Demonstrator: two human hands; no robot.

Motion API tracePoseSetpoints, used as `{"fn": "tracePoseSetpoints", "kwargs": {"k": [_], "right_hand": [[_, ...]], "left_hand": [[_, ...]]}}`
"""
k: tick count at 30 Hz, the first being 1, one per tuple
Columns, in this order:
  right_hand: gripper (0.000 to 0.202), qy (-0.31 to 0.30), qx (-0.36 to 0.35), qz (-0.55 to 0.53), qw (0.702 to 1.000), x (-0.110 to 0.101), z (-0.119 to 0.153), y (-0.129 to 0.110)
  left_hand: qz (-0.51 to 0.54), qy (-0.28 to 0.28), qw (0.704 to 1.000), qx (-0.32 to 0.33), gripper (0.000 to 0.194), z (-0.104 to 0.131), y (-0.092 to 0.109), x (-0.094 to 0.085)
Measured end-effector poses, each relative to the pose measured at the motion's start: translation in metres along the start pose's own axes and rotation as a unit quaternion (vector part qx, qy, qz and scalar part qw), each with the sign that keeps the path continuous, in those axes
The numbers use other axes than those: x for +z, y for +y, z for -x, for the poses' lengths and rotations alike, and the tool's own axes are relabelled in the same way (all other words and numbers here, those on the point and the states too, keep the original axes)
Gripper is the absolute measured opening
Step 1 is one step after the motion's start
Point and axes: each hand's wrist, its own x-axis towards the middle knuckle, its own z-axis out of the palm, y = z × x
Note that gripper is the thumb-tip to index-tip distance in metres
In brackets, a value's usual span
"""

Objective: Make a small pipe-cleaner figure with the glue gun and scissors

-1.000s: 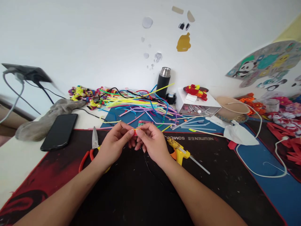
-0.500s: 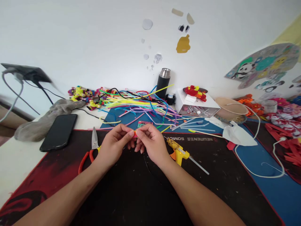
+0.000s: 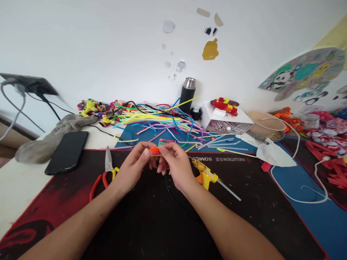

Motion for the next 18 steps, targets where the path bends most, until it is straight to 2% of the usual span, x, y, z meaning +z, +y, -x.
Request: {"fn": "tracePoseSetpoints", "kwargs": {"k": [3,9,14,18], "right_hand": [[0.043,0.016,0.002,-0.009,1.0,-0.0019,-0.0011,-0.0007],[0.041,0.015,0.009,-0.011,1.0,-0.0024,-0.0012,-0.0015],[0.041,0.01,0.013,-0.015,1.0,-0.0005,0.0005,-0.0025],[0.044,-0.002,0.029,-0.008,1.0,-0.0014,0.0004,-0.0021]], "left_hand": [[-0.034,-0.017,0.999,0.007,0.057,0.0009,0.0021,0.0008],[-0.074,0.001,0.997,-0.009,0.062,0.0005,0.0064,0.0028],[-0.089,0.026,0.996,0.0,0.045,0.0007,0.0071,0.0004],[-0.071,0.045,0.996,0.005,0.04,0.0007,0.0081,0.0007]]}}
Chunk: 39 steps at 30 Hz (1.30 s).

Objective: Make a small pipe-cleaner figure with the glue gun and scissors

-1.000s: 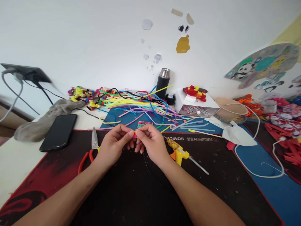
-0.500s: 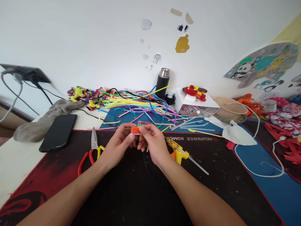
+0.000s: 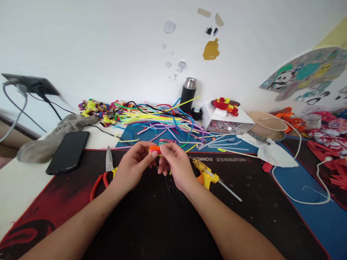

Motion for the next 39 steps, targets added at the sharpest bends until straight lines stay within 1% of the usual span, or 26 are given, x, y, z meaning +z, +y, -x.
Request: {"fn": "tracePoseSetpoints", "kwargs": {"k": [4,7,10,12,15,17,21,24,34,39], "right_hand": [[0.052,-0.011,-0.003,0.014,1.0,-0.0009,-0.0005,-0.0002],[0.053,-0.019,-0.018,0.033,0.999,0.0004,0.0005,-0.0009],[0.049,-0.023,-0.039,0.046,0.998,0.0021,0.0018,-0.0017],[0.047,-0.017,-0.051,0.048,0.997,0.0023,0.002,-0.0022],[0.043,0.0,-0.051,0.049,0.997,0.0012,0.0014,-0.0025],[0.041,0.006,-0.045,0.05,0.998,0.0007,0.0012,-0.0022],[0.04,-0.004,-0.037,0.047,0.998,0.0018,0.0022,-0.002],[0.041,-0.01,-0.041,0.043,0.998,0.0028,0.0027,-0.0022],[0.038,-0.021,-0.048,0.034,0.998,0.0034,0.0027,0.0014],[0.037,-0.027,-0.05,0.035,0.998,0.0025,0.0022,0.0015]], "left_hand": [[0.042,0.014,0.999,0.004,0.036,-0.0015,-0.0004,0.0006],[0.061,-0.005,0.998,-0.015,0.035,-0.0025,-0.0033,0.0004],[0.068,-0.021,0.997,-0.028,0.035,-0.0022,-0.0062,0.0003],[0.073,-0.027,0.997,-0.029,0.037,-0.0014,-0.0065,0.0006],[0.064,-0.036,0.997,-0.026,0.048,-0.0004,-0.0046,0.0013],[0.05,-0.031,0.998,-0.016,0.05,-0.0003,-0.0028,0.0017],[0.041,-0.003,0.999,0.006,0.038,-0.0002,-0.0004,0.0019],[0.035,0.005,0.999,0.019,0.034,0.0005,-0.0008,0.002],[0.048,0.01,0.998,0.035,0.034,0.0002,-0.0063,0.0022],[0.047,0.009,0.998,0.03,0.035,0.0007,-0.0079,0.0014]]}}
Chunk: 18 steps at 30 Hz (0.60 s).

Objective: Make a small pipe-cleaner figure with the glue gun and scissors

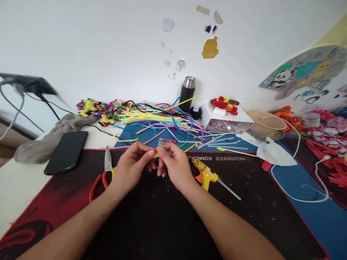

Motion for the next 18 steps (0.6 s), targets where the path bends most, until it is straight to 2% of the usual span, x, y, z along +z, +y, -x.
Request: {"fn": "tracePoseSetpoints", "kwargs": {"k": [10,18], "right_hand": [[0.037,-0.004,0.014,0.002,1.0,-0.0016,-0.0013,0.0015],[0.041,-0.009,0.016,0.025,1.0,-0.0029,-0.0019,-0.0027]], "left_hand": [[0.034,-0.014,0.999,-0.035,0.036,-0.002,0.0032,0.0003],[0.148,-0.038,0.976,-0.157,0.037,-0.005,0.0065,0.0001]]}}
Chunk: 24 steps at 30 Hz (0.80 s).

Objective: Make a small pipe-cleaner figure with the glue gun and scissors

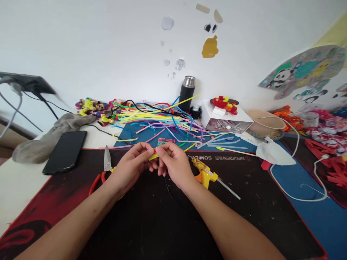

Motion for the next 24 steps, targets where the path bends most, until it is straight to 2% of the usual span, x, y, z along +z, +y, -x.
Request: {"fn": "tracePoseSetpoints", "kwargs": {"k": [4,7,15,24], "right_hand": [[0.041,0.018,-0.013,0.009,1.0,-0.002,-0.0009,-0.0054],[0.04,0.044,-0.016,0.013,0.999,-0.0039,-0.0019,-0.0053],[0.038,0.015,-0.018,0.025,0.999,-0.0018,-0.0007,0.0016],[0.036,0.0,-0.024,0.036,0.999,-0.0011,0.0006,0.0018]], "left_hand": [[0.046,0.026,0.999,-0.006,0.046,-0.0006,0.0028,-0.0025],[0.04,0.03,0.999,0.001,0.054,-0.0006,0.0039,-0.0033],[-0.043,-0.006,0.999,0.003,0.044,0.0011,0.0016,-0.0007],[-0.05,0.013,0.998,0.022,0.041,-0.0018,-0.0009,-0.0062]]}}
